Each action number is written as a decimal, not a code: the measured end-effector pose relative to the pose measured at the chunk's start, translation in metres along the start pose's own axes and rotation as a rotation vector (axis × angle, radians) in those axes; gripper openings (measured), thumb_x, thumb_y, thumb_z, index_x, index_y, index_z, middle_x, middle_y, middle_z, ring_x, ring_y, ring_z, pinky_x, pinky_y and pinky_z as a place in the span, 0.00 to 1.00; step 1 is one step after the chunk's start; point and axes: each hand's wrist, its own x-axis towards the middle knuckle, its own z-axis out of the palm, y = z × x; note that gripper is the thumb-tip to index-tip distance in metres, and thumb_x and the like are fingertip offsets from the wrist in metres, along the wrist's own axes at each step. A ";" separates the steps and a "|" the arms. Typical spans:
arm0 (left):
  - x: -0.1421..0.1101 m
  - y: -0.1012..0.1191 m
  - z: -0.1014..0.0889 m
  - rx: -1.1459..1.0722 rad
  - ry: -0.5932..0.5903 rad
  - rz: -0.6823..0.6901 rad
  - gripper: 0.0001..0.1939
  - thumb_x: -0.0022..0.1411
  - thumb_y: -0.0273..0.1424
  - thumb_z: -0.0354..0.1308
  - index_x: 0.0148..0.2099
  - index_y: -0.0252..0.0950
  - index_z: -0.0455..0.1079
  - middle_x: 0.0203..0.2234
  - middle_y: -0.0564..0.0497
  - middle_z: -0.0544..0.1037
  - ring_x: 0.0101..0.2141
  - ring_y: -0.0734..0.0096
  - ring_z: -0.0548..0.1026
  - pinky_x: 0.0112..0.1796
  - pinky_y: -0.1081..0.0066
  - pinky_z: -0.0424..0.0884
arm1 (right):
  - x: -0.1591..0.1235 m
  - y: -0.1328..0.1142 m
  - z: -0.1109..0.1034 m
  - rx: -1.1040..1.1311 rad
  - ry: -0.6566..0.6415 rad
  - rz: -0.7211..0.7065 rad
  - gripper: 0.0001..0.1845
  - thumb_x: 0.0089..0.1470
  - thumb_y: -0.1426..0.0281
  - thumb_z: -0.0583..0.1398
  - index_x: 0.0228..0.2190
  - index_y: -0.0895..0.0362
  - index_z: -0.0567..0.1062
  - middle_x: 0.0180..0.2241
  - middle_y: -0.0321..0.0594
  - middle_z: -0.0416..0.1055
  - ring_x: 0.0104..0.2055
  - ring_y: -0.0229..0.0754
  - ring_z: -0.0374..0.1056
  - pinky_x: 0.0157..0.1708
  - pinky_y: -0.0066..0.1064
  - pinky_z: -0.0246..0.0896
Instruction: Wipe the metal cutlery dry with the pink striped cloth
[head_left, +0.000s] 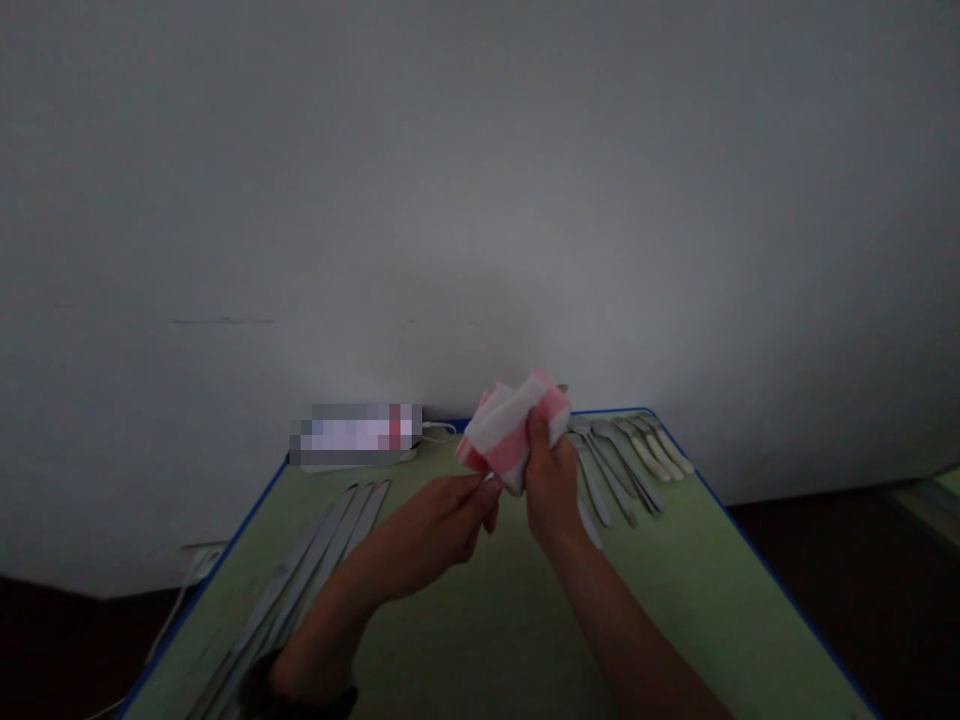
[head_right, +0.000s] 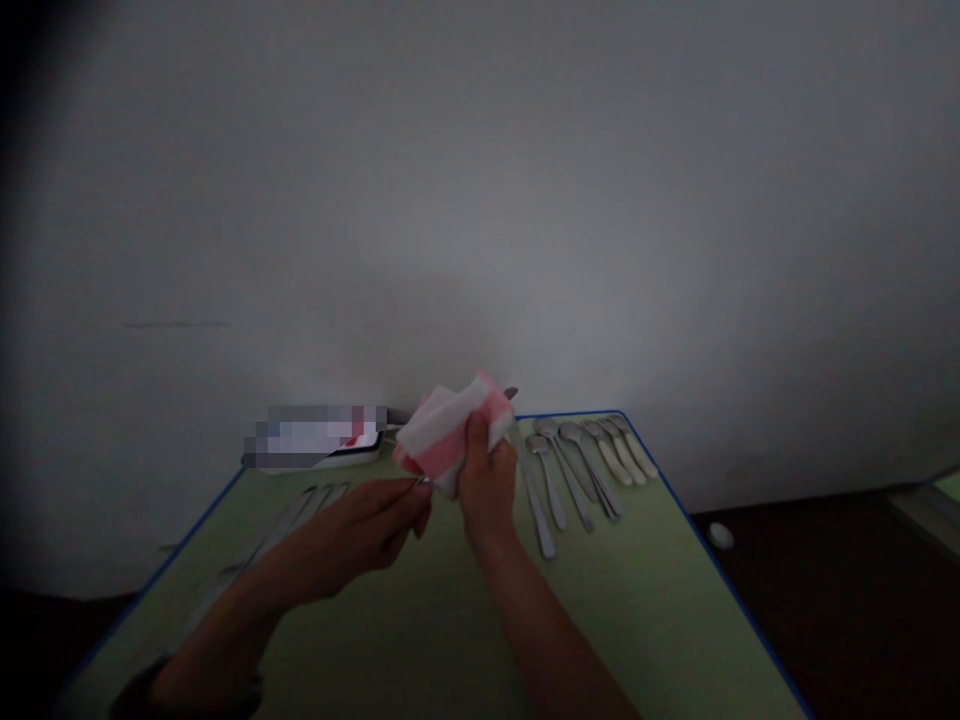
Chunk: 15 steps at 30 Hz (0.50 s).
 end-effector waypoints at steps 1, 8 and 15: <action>-0.001 0.000 -0.001 0.014 -0.019 -0.010 0.22 0.66 0.42 0.36 0.28 0.36 0.63 0.15 0.59 0.60 0.19 0.77 0.62 0.22 0.77 0.60 | 0.004 0.001 -0.002 0.047 0.010 0.014 0.25 0.49 0.49 0.55 0.17 0.58 0.67 0.14 0.32 0.59 0.17 0.32 0.51 0.15 0.26 0.43; -0.004 -0.001 0.002 0.085 -0.122 -0.030 0.18 0.66 0.40 0.38 0.41 0.36 0.66 0.22 0.56 0.69 0.21 0.75 0.67 0.23 0.76 0.63 | 0.041 -0.010 -0.027 0.416 0.154 0.143 0.20 0.48 0.54 0.56 0.30 0.60 0.73 0.20 0.33 0.67 0.17 0.32 0.58 0.15 0.25 0.48; 0.014 -0.007 0.031 0.256 0.163 0.071 0.18 0.68 0.34 0.33 0.39 0.36 0.64 0.33 0.46 0.76 0.34 0.67 0.74 0.37 0.68 0.67 | 0.010 0.006 -0.003 0.231 0.019 0.055 0.25 0.49 0.49 0.54 0.24 0.60 0.71 0.18 0.33 0.65 0.19 0.34 0.57 0.17 0.26 0.50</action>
